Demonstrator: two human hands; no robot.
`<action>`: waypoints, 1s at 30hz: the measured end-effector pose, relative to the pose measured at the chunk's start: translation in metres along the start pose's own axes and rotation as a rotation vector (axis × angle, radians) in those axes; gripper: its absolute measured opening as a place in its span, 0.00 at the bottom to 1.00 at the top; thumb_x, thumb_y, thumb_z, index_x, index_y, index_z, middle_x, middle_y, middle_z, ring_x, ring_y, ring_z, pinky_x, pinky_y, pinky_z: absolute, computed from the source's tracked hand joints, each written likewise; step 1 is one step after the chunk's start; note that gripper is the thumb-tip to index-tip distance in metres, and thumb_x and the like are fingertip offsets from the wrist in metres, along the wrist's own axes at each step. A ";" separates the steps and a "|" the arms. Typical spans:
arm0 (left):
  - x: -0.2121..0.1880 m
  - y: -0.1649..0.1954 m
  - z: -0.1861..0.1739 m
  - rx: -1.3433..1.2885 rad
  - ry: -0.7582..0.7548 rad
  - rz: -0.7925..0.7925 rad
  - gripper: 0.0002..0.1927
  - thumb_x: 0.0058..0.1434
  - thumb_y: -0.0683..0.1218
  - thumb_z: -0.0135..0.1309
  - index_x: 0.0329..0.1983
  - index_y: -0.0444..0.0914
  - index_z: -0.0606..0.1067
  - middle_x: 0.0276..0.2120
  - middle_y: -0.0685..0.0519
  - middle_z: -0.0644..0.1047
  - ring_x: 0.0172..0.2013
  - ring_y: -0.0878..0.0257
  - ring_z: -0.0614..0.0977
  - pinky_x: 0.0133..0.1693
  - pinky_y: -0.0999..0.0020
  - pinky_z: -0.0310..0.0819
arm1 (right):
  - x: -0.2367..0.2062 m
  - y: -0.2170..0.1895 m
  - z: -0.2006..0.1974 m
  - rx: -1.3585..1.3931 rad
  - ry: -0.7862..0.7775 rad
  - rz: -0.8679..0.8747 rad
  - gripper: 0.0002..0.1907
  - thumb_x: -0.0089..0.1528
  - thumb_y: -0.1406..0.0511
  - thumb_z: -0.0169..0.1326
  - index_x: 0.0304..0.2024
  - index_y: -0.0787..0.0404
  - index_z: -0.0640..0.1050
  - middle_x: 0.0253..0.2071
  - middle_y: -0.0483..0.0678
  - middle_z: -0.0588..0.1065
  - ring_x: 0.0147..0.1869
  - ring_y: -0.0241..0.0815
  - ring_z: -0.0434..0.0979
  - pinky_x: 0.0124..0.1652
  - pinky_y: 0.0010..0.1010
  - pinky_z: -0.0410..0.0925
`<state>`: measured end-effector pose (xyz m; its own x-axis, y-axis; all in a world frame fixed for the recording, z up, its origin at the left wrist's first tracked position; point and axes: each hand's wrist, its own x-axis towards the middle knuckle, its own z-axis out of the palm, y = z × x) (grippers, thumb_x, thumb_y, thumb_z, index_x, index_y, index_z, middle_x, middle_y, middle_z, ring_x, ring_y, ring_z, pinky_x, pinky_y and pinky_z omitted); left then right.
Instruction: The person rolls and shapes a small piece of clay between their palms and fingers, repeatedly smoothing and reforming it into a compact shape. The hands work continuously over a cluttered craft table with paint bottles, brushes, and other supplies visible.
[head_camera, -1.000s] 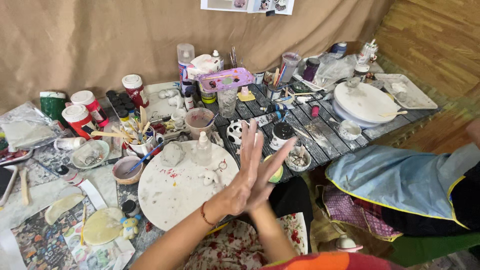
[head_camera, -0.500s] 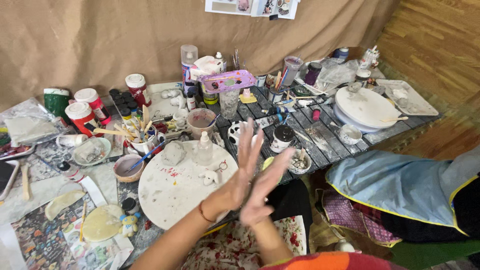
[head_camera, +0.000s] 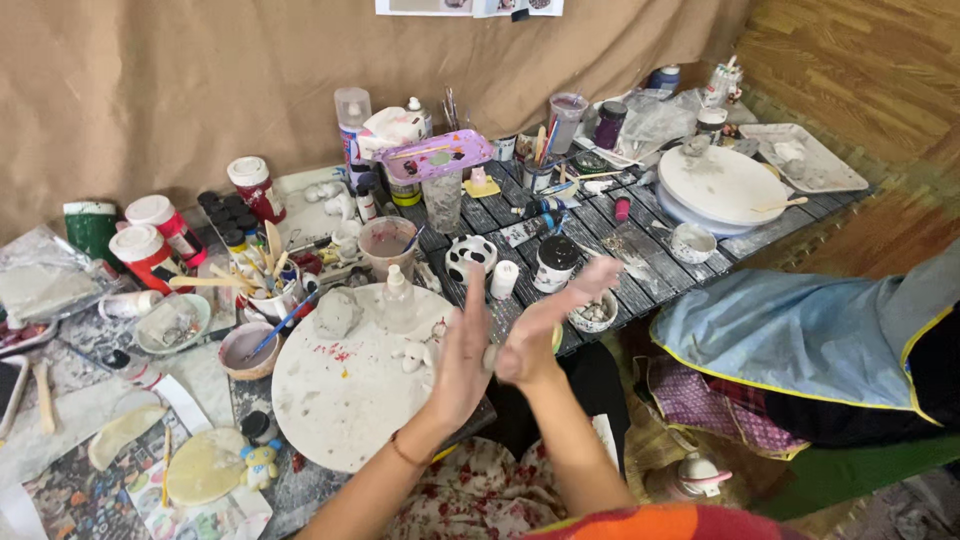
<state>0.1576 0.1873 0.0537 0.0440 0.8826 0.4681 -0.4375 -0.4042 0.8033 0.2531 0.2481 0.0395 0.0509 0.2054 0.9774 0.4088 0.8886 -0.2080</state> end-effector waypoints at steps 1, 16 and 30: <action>-0.002 -0.001 -0.003 -0.106 0.040 -0.018 0.39 0.74 0.61 0.22 0.80 0.35 0.36 0.81 0.50 0.34 0.79 0.58 0.32 0.72 0.59 0.23 | 0.000 0.000 0.000 -0.044 -0.093 0.000 0.52 0.63 0.31 0.22 0.80 0.46 0.30 0.83 0.53 0.25 0.86 0.64 0.20 0.77 0.64 0.20; -0.018 0.015 0.002 0.567 -0.256 0.301 0.44 0.74 0.73 0.19 0.71 0.41 0.70 0.81 0.36 0.33 0.81 0.38 0.29 0.78 0.38 0.25 | 0.016 -0.042 -0.008 0.696 -0.392 0.483 0.57 0.67 0.29 0.21 0.79 0.66 0.44 0.85 0.59 0.38 0.90 0.59 0.33 0.81 0.53 0.34; 0.001 -0.007 0.006 -0.133 -0.160 -0.002 0.44 0.72 0.72 0.18 0.82 0.41 0.43 0.82 0.48 0.40 0.82 0.53 0.39 0.79 0.54 0.26 | 0.010 -0.038 -0.004 0.688 -0.111 0.769 0.48 0.70 0.38 0.19 0.77 0.66 0.51 0.81 0.59 0.51 0.86 0.58 0.44 0.79 0.46 0.38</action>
<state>0.1664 0.1896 0.0509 0.1830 0.8296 0.5275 -0.5512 -0.3577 0.7538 0.2417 0.2146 0.0575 -0.0208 0.8216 0.5697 -0.3093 0.5366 -0.7851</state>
